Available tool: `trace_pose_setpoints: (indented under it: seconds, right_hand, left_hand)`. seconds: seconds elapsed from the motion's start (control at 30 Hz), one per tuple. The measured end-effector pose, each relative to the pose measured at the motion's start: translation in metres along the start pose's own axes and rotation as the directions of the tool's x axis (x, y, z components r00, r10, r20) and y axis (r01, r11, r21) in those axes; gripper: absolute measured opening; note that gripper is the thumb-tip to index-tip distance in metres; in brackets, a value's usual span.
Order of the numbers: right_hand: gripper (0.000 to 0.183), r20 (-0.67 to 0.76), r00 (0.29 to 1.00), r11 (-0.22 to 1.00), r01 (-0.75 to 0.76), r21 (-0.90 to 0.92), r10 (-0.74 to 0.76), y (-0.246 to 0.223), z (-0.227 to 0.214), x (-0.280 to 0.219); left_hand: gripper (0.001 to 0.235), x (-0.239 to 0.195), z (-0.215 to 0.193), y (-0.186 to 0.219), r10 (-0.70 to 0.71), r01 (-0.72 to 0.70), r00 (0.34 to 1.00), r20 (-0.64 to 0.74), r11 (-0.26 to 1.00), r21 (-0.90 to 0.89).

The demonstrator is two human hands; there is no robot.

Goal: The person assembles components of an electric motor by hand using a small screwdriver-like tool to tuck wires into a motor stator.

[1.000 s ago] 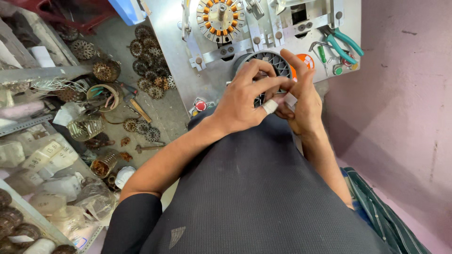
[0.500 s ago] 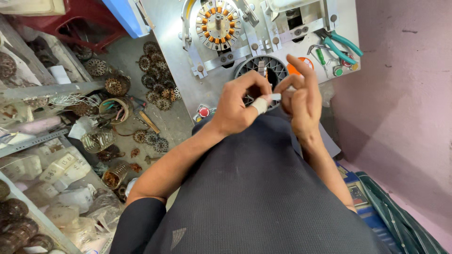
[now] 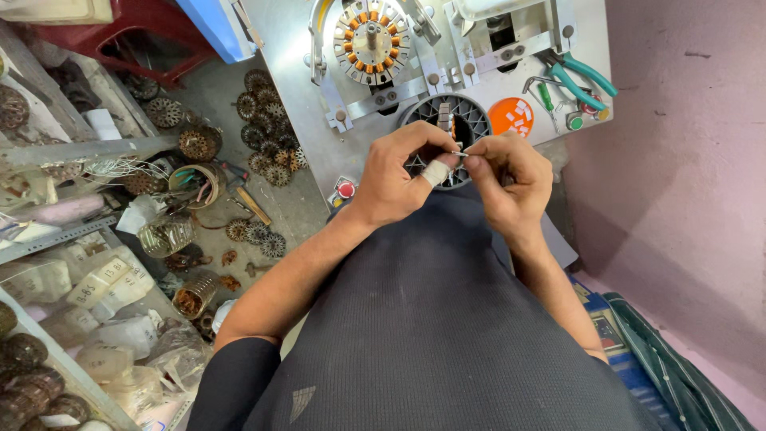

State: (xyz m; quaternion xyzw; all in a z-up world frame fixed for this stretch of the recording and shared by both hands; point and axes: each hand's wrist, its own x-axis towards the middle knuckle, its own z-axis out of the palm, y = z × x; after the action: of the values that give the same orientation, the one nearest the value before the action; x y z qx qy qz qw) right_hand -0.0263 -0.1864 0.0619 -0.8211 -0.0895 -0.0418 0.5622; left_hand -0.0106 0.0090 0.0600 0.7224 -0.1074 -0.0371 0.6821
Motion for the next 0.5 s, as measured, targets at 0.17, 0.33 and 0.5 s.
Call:
trace_pose_setpoints:
  seconds: [0.17, 0.33, 0.5]
  right_hand:
    - [0.010, 0.049, 0.998, 0.999, -0.035, 0.022, 0.034, 0.0013, -0.0037, 0.0001]
    - [0.011, 0.057, 0.997, 0.999, -0.051, 0.011, 0.051, 0.0033, -0.0052, 0.0000]
    - [0.012, 0.168, 0.986, 0.999, 0.012, 0.051, -0.021, 0.0056, -0.0080, 0.0027]
  left_hand:
    - [0.012, 0.0005, -0.0002, 0.0013, 0.161, -0.158, 0.987, -0.017, 0.980, 0.119]
    - [0.014, 0.0005, -0.0006, 0.0012, 0.193, -0.192, 0.981, 0.004, 0.974, 0.117]
    - [0.015, -0.0057, -0.0015, -0.0007, 0.228, -0.228, 0.974, 0.013, 0.971, 0.065]
